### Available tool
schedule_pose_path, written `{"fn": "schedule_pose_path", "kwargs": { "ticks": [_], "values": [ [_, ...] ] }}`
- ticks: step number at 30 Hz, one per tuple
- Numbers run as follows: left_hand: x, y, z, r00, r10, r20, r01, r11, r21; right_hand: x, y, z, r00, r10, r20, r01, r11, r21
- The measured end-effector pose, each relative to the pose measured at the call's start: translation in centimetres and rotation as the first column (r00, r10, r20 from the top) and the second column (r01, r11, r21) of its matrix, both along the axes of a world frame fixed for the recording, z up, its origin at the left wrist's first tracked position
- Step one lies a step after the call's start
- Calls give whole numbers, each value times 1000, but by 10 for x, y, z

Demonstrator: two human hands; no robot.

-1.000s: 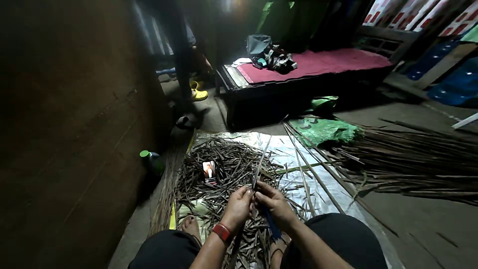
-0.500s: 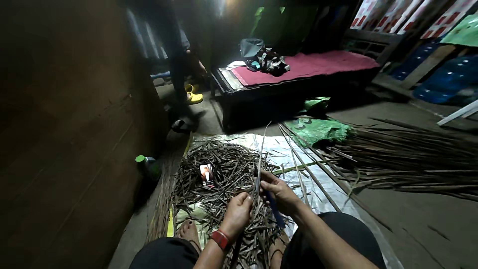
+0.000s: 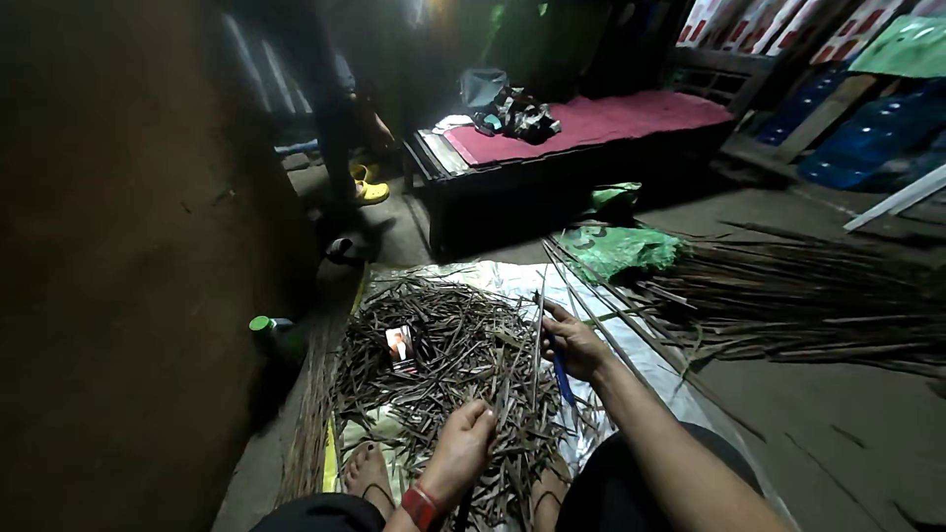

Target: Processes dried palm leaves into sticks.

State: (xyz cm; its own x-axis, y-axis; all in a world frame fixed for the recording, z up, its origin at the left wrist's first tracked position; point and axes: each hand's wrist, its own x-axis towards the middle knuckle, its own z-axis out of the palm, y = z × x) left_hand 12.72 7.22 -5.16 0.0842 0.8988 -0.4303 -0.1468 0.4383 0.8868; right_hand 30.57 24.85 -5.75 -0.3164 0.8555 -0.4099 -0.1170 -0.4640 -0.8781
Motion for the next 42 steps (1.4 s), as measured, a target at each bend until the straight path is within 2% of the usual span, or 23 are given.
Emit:
{"fn": "schedule_pose_path", "kwargs": {
  "ticks": [7, 11, 13, 15, 17, 18, 21, 24, 27, 29, 32, 35, 38, 42],
  "values": [
    [0, 0, -1, 999, 12, 52, -11, 1000, -24, 13, 7, 0, 996, -42, -76, 37, 997, -67],
    [2, 2, -1, 999, 7, 38, -7, 1000, -14, 13, 9, -2, 992, -126, -14, 124, 988, -96],
    [2, 1, -3, 1000, 8, 26, -7, 1000, -19, 15, 14, -8, 978, -201, 57, 205, 976, -70],
    [3, 0, -3, 999, 29, 25, -28, 999, -41, 23, 20, -12, 946, -239, 218, 243, 970, 11],
    [3, 3, -1, 997, 78, 14, -77, 995, -63, 27, 16, -7, 892, -196, 408, 179, 981, 81],
    [2, 5, 0, 994, 105, 11, -104, 992, -75, 26, 10, -3, 885, -158, 438, 138, 987, 77],
    [1, 9, 0, 989, 149, 0, -148, 983, -109, 12, -28, 0, 927, -36, 373, 6, 997, 80],
    [6, 11, -1, 990, 138, 4, -137, 984, -111, -5, -67, 2, 934, 190, 302, -215, 975, 51],
    [11, 12, -2, 993, 119, 9, -117, 987, -113, -19, -84, 1, 933, 306, 191, -314, 949, 14],
    [12, 12, -1, 994, 104, 12, -102, 988, -115, -23, -84, -2, 938, 300, 174, -310, 950, 28],
    [9, 8, 2, 999, 53, -5, -53, 992, -115, -19, -70, -2, 944, 222, 243, -250, 964, 91],
    [9, 4, 8, 1000, 23, 0, -23, 988, -152, -11, -61, -3, 957, 196, 213, -228, 964, 138],
    [11, 4, 5, 993, 102, 59, -89, 977, -193, -8, -64, -7, 961, 251, 112, -266, 954, 142],
    [10, 7, 9, 973, 192, 130, -152, 952, -264, -7, -66, -11, 956, 256, 140, -281, 940, 194]
  ]
}}
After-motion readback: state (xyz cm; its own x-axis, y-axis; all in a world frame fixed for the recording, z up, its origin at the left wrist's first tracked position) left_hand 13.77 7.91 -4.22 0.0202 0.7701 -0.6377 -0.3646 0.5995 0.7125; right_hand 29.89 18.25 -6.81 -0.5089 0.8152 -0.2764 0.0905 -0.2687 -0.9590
